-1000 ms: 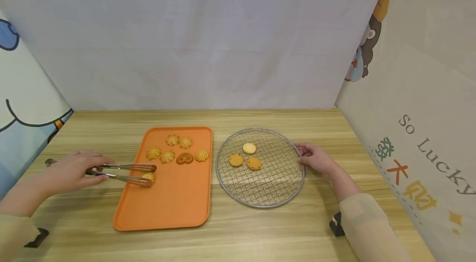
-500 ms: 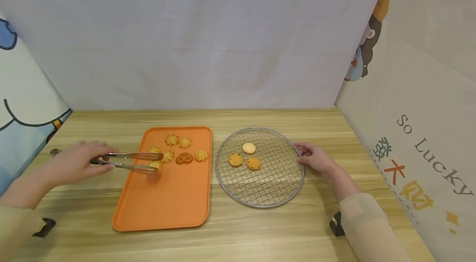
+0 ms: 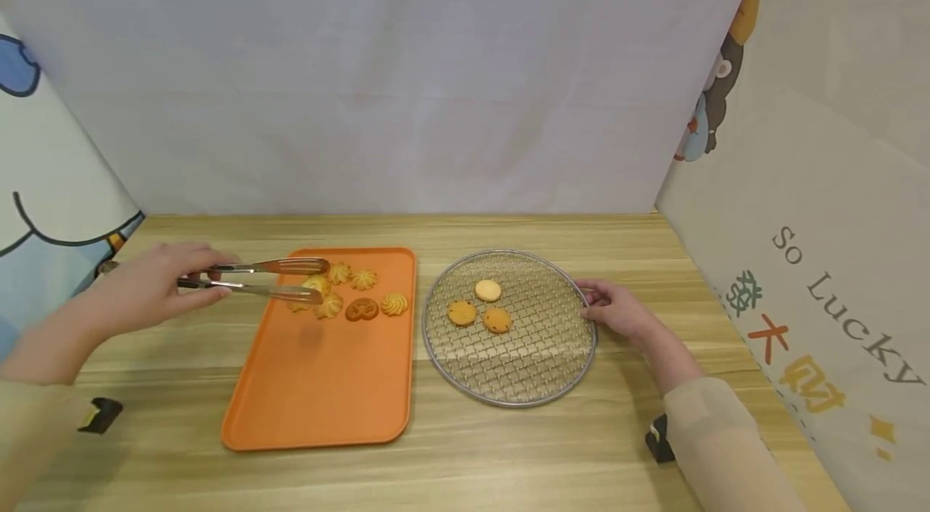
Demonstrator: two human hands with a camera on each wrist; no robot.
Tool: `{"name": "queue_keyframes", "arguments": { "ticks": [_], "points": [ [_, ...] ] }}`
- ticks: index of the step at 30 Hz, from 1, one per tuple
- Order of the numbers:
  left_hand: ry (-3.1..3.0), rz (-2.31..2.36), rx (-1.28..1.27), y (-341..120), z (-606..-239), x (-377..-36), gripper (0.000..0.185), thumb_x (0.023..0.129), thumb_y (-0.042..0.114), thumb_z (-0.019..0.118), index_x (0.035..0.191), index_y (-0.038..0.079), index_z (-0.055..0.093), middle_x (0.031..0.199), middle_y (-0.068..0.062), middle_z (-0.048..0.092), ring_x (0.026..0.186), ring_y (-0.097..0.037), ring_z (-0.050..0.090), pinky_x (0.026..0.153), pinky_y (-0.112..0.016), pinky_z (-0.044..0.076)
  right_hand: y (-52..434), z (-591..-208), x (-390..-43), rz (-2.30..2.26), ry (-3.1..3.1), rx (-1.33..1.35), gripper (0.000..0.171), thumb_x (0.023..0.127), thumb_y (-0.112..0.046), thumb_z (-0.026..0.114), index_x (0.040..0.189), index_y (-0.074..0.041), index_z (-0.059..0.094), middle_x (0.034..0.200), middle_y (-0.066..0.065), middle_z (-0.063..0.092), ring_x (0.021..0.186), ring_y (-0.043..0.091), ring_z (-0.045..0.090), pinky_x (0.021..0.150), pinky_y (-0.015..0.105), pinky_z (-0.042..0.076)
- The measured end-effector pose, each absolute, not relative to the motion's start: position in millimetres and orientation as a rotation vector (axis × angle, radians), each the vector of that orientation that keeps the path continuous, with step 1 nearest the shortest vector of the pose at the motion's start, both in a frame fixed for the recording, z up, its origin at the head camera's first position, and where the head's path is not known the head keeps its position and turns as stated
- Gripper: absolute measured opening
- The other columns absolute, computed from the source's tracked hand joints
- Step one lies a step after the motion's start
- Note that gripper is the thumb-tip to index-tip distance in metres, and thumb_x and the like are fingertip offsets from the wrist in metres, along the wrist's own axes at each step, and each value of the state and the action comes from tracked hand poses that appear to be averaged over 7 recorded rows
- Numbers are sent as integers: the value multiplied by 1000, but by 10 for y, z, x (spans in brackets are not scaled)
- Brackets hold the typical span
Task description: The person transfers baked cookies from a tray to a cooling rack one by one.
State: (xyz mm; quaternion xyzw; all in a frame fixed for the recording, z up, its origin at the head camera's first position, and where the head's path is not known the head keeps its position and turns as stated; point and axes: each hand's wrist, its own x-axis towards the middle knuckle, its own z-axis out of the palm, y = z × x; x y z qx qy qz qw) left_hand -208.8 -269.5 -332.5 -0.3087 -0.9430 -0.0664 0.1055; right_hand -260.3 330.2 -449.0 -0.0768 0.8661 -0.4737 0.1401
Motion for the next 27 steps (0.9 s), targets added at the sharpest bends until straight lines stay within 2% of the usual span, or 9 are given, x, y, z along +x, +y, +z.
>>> {"name": "queue_keyframes", "arguments": {
  "ticks": [5,14,21,27],
  "points": [
    [-2739,-219,-909,-2643,-3208,-2112,36,87,27,69,119,9,63,95,-2,65,80,-14,62,70,-40,50,3300,-4477,-2602,-1367,2503,-219,58,90,-5,59,141,8,34,109,19,48,86,14,46,70,19,44],
    [-2722,-211,-821,-2435,-3087,-2157,37,89,29,67,120,11,62,97,-4,65,85,-23,61,86,-53,40,3294,-4460,-2585,-1376,2494,-217,59,91,-5,60,142,8,34,109,19,48,87,14,46,70,19,44],
    [-2667,-269,-833,-2257,-3092,-2188,36,89,25,68,121,9,62,98,-6,65,82,-23,61,83,-52,41,3293,-4462,-2577,-1384,2491,-216,58,90,-5,60,141,8,34,109,20,48,86,14,46,71,19,44],
    [-2658,-300,-862,-2099,-3108,-2206,37,89,29,67,120,10,62,102,-8,66,89,-25,60,89,-53,40,3297,-4467,-2582,-1384,2497,-222,58,90,-5,60,141,8,35,109,20,49,86,13,46,71,19,45]
  ]
}}
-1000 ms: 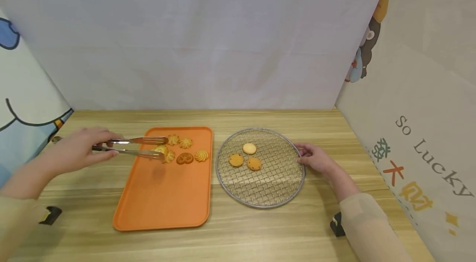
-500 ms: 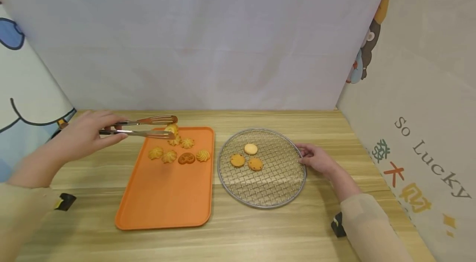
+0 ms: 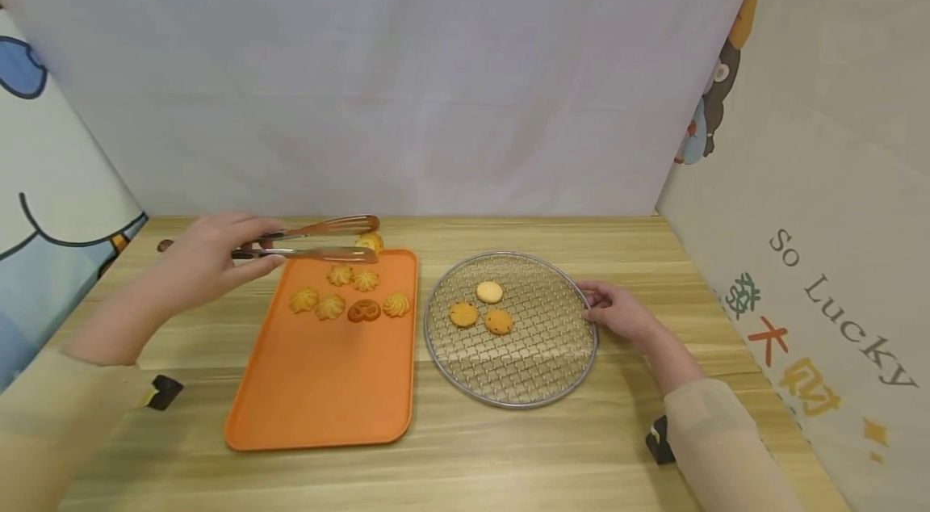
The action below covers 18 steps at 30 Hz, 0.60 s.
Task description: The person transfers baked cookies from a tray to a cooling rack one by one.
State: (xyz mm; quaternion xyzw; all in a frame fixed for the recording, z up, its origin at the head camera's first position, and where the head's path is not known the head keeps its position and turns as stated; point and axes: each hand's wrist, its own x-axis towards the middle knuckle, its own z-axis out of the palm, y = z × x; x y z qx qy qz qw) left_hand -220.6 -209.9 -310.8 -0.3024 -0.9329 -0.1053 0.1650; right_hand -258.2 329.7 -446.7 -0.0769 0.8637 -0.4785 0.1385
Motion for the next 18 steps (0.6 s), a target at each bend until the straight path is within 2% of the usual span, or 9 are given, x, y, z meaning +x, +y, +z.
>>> {"name": "queue_keyframes", "arguments": {
  "ticks": [7,13,18],
  "points": [
    [-2681,-294,-868,-1899,-3141,-2217,36,89,30,66,121,13,62,103,-5,64,96,-26,58,94,-54,36,3298,-4480,-2584,-1373,2509,-230,58,90,-4,60,141,8,35,109,21,49,87,14,46,71,19,44],
    [-2701,-289,-892,-1724,-3217,-2248,37,90,32,65,123,13,61,113,-8,62,101,-27,57,96,-54,36,3303,-4500,-2602,-1354,2521,-231,58,90,-4,59,141,8,35,109,20,49,87,15,47,71,19,44],
    [-2732,-319,-921,-1582,-3304,-2268,40,91,35,64,125,13,60,115,-8,62,104,-26,57,96,-54,36,3301,-4513,-2626,-1337,2532,-235,57,90,-5,59,141,8,35,109,21,49,88,16,46,72,19,44]
  ]
}}
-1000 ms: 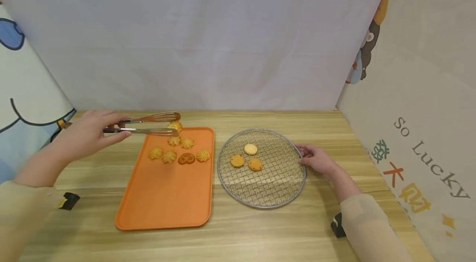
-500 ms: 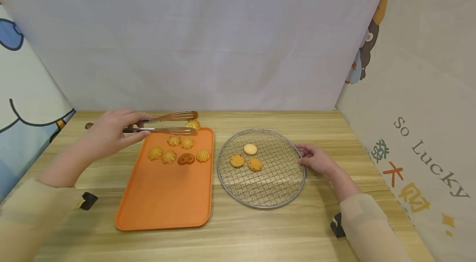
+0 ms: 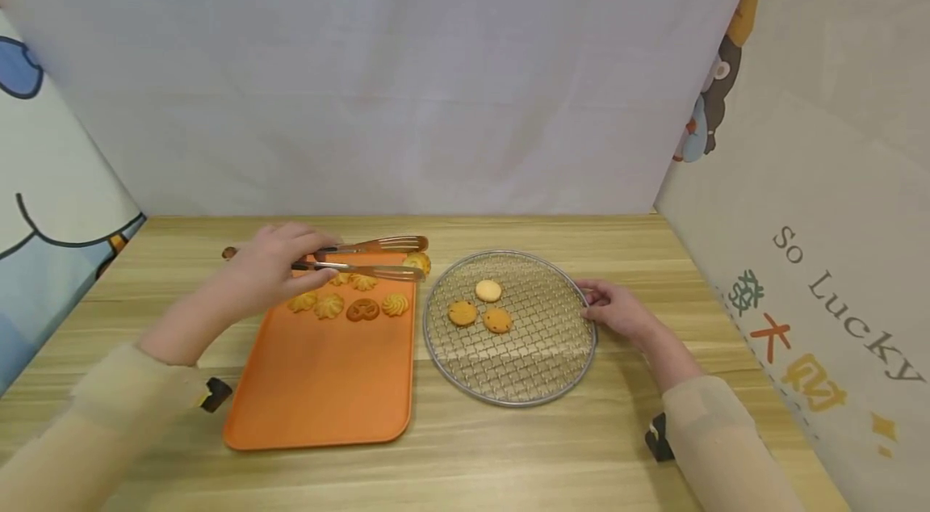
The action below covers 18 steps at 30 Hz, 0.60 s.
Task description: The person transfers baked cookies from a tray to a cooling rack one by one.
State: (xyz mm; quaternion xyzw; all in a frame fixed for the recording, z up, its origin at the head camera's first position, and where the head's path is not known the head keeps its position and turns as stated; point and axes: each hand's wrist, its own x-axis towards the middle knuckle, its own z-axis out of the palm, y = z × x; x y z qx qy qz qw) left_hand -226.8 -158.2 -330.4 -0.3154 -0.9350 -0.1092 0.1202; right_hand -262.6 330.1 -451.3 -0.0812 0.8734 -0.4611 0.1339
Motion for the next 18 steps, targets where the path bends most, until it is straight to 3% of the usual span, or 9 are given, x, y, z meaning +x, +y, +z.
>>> {"name": "queue_keyframes", "arguments": {
  "ticks": [6,14,18],
  "points": [
    [-2735,-366,-940,-1426,-3404,-2299,42,90,37,64,125,15,59,116,-6,62,105,-24,57,97,-52,35,3303,-4525,-2641,-1346,2524,-239,57,91,-6,60,141,8,36,110,22,49,89,16,46,72,18,44],
    [-2718,-365,-963,-1253,-3587,-2334,38,90,35,65,124,17,61,99,0,63,90,-19,57,92,-49,38,3304,-4517,-2629,-1344,2528,-246,57,91,-6,60,140,8,36,110,22,49,88,16,46,72,19,43],
    [-2743,-357,-981,-1173,-3668,-2342,37,91,34,64,125,19,61,99,1,62,91,-17,57,92,-47,38,3307,-4523,-2630,-1338,2539,-250,57,90,-6,60,140,8,37,110,22,50,88,16,46,72,19,43]
  ]
}}
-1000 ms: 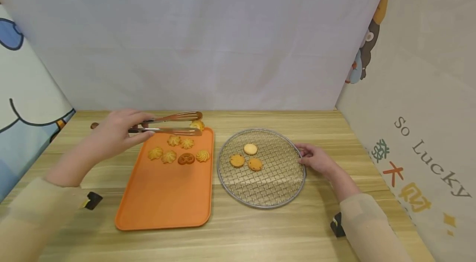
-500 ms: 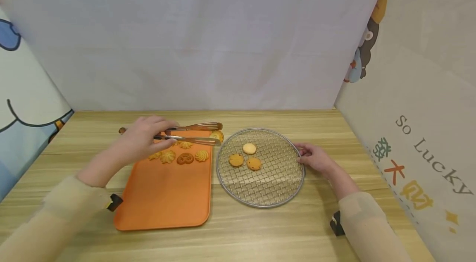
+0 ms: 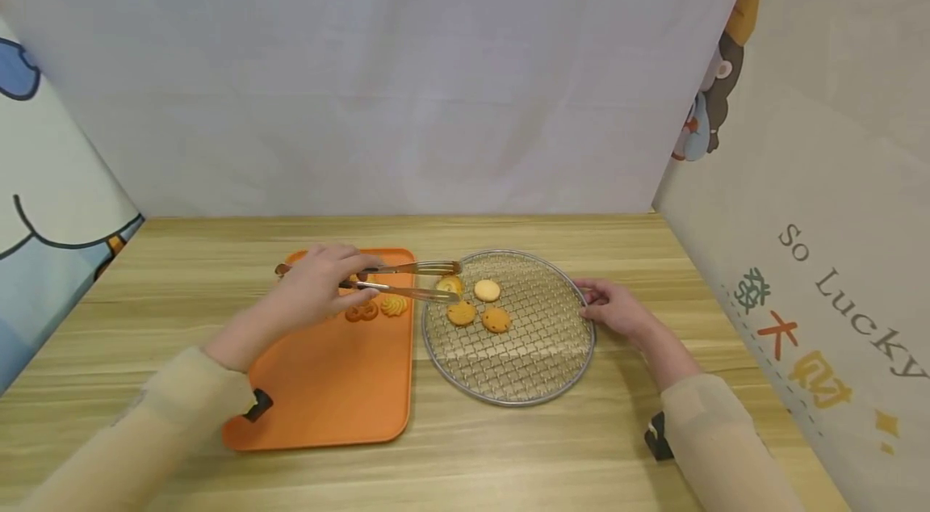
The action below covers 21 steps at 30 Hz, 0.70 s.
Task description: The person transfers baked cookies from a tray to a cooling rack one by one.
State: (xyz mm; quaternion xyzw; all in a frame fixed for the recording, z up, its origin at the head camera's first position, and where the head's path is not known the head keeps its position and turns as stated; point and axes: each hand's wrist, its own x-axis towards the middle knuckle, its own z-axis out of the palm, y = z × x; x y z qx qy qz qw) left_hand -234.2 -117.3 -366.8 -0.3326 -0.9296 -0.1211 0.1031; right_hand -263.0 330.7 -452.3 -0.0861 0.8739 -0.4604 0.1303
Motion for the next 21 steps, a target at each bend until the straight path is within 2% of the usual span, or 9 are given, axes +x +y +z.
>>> {"name": "queue_keyframes", "arguments": {
  "ticks": [5,10,17,21],
  "points": [
    [-2744,-335,-1007,-1096,-3811,-2373,36,90,34,65,123,19,62,102,0,63,92,-18,58,92,-48,40,3313,-4537,-2642,-1341,2536,-243,57,90,-6,60,140,7,36,110,21,50,88,16,46,71,19,43],
    [-2755,-274,-1050,-1016,-3940,-2388,34,90,36,65,121,23,62,98,1,62,89,-17,57,83,-44,41,3316,-4539,-2646,-1356,2520,-234,57,91,-7,60,141,7,35,110,20,49,88,15,45,71,19,43],
    [-2778,-210,-1128,-944,-4034,-2396,32,91,37,63,119,23,63,93,4,61,83,-15,54,72,-36,36,3331,-4560,-2663,-1347,2534,-231,57,90,-6,60,140,7,37,108,19,50,88,15,46,72,19,44],
    [-2792,-178,-1161,-924,-4080,-2410,30,91,38,63,117,23,65,91,5,60,81,-13,52,70,-33,34,3339,-4566,-2661,-1340,2537,-219,57,89,-5,60,140,6,38,108,18,50,88,15,47,73,19,44]
  ]
}}
